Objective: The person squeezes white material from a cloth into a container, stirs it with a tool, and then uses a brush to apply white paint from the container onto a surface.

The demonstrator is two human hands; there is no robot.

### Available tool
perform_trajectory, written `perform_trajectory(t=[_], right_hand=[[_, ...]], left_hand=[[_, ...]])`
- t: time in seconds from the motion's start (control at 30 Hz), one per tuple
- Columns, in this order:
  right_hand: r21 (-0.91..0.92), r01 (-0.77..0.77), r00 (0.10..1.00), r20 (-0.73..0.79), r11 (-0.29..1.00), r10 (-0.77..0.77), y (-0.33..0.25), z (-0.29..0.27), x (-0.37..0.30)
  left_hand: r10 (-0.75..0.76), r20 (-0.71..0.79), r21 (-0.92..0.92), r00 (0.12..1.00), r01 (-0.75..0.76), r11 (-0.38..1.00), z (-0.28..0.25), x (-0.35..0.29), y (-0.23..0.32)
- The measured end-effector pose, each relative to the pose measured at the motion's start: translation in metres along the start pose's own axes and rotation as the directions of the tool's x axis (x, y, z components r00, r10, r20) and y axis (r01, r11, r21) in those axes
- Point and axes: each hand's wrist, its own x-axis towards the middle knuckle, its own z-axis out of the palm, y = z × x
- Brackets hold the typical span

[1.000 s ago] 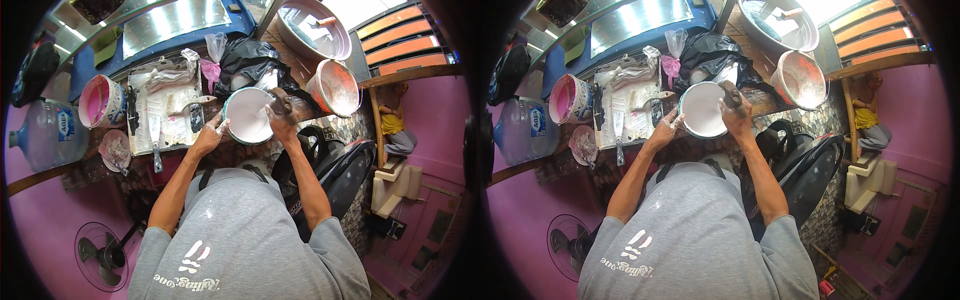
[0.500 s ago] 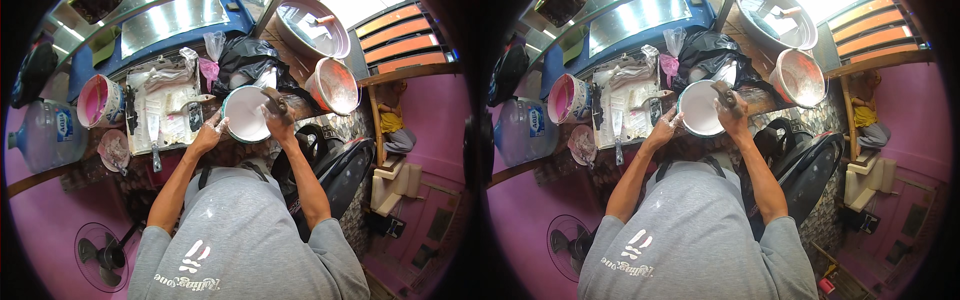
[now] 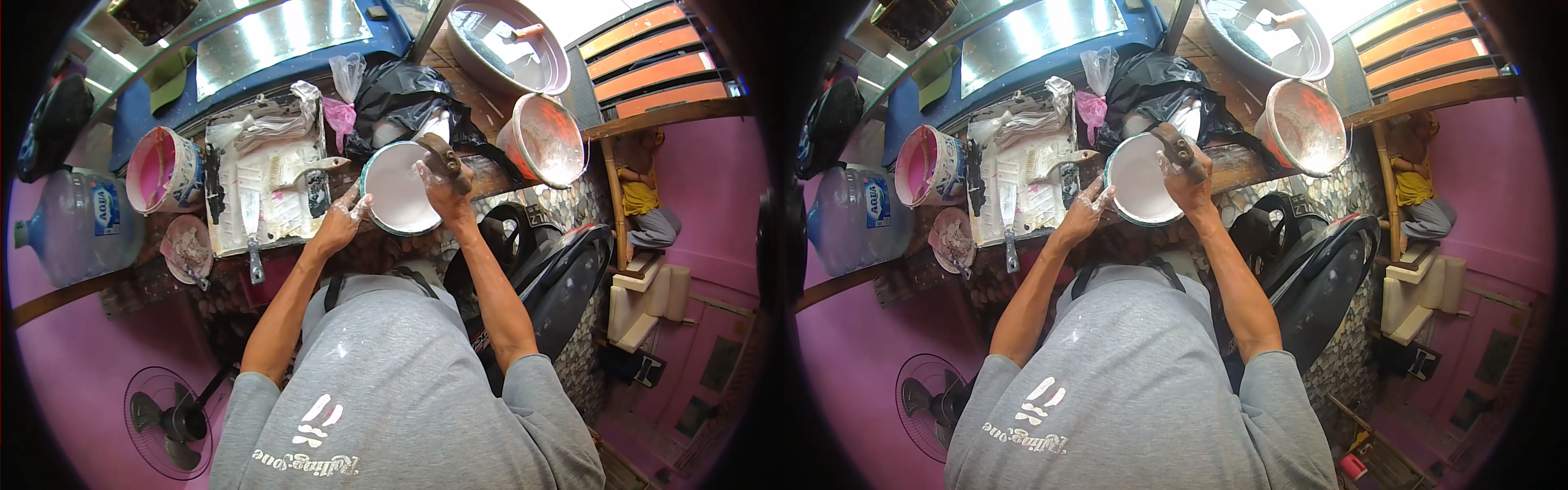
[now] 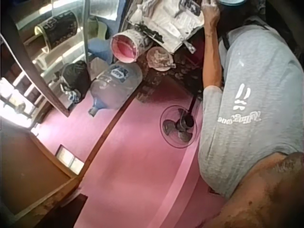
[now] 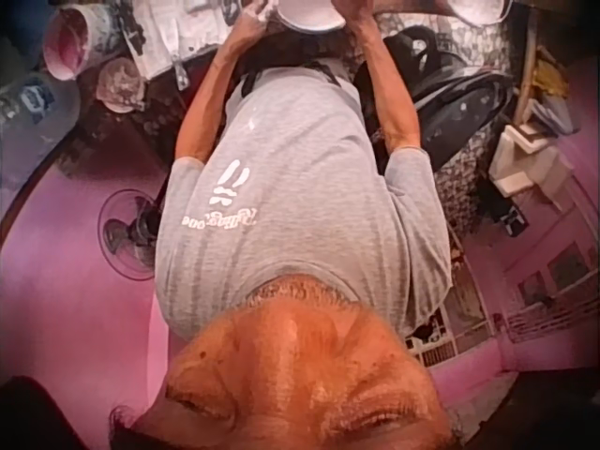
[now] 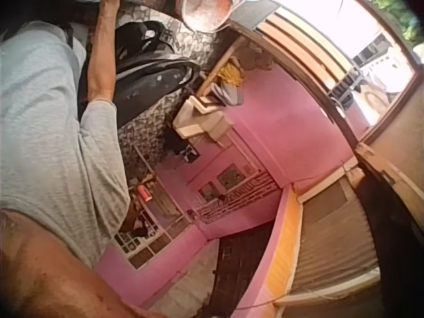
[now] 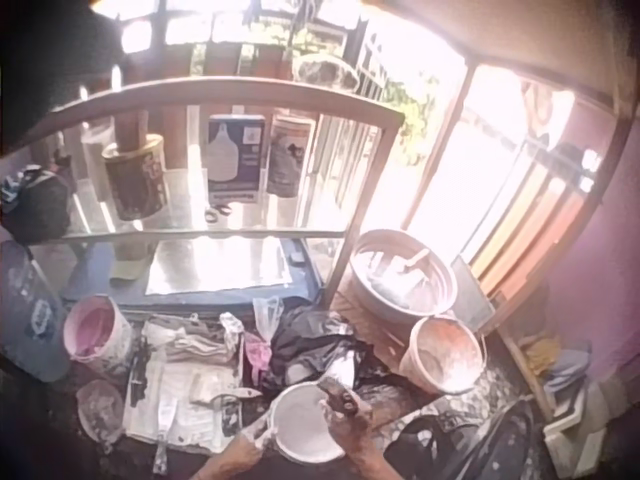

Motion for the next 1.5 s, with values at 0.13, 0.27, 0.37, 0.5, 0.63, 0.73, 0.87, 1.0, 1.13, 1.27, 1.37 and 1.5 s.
perform_trajectory(t=[0.13, 0.27, 0.37, 0.5, 0.63, 0.73, 0.87, 1.0, 1.13, 1.27, 1.37, 1.5], right_hand=[[0.188, -0.169, 0.985, 0.002, 0.968, 0.171, -0.011, 0.019, -0.001], [0.183, -0.034, 0.987, 0.161, 0.983, 0.004, -0.032, 0.031, -0.010], [0.172, 0.034, 0.951, 0.297, 0.984, -0.085, -0.043, 0.013, -0.023], [0.167, 0.011, 0.935, 0.348, 0.986, -0.069, -0.028, -0.024, -0.028], [0.003, -0.252, 0.940, 0.238, 0.968, 0.244, -0.023, -0.039, -0.002], [-0.011, -0.209, 0.968, 0.140, 0.978, 0.208, -0.004, -0.021, 0.005], [0.049, -0.091, 0.996, 0.022, 0.995, 0.090, -0.007, 0.005, 0.002], [0.009, 0.103, 0.993, 0.055, 0.995, -0.104, -0.013, 0.023, -0.015], [0.106, 0.097, 0.969, 0.216, 0.990, -0.118, -0.028, -0.002, -0.016], [0.095, -0.149, 0.965, 0.229, 0.984, 0.124, -0.044, -0.028, -0.005], [-0.024, -0.087, 0.962, 0.256, 0.996, 0.090, -0.049, -0.031, -0.013], [-0.093, 0.238, 0.935, 0.290, 0.967, -0.203, -0.083, -0.042, -0.022]], left_hand=[[0.030, -0.004, 0.040, 1.000, -0.029, 0.999, 0.002, 0.002, 0.003], [-0.071, 0.059, -0.020, 0.996, 0.073, 0.997, -0.004, 0.004, -0.007], [0.029, 0.050, 0.030, 0.998, -0.031, 0.999, -0.007, 0.001, -0.013], [0.025, 0.001, 0.142, 1.000, -0.025, 0.989, 0.000, -0.001, 0.008], [-0.002, -0.037, 0.110, 0.999, 0.006, 0.994, 0.000, -0.003, 0.011], [-0.065, 0.014, 0.015, 0.998, 0.065, 0.998, 0.000, -0.003, 0.018], [-0.060, 0.010, -0.017, 0.998, 0.060, 0.998, 0.002, -0.002, 0.018], [-0.109, 0.043, -0.091, 0.993, 0.112, 0.990, -0.001, -0.003, 0.009], [-0.075, -0.037, -0.037, 0.996, 0.074, 0.997, 0.004, -0.007, 0.016], [0.098, -0.366, 0.290, 0.925, 0.013, 0.957, 0.027, -0.024, 0.037], [-0.332, -0.022, -0.360, 0.943, 0.302, 0.883, 0.035, -0.030, 0.054], [-0.336, 0.424, -0.783, 0.841, 0.527, 0.330, 0.044, -0.038, 0.097]])
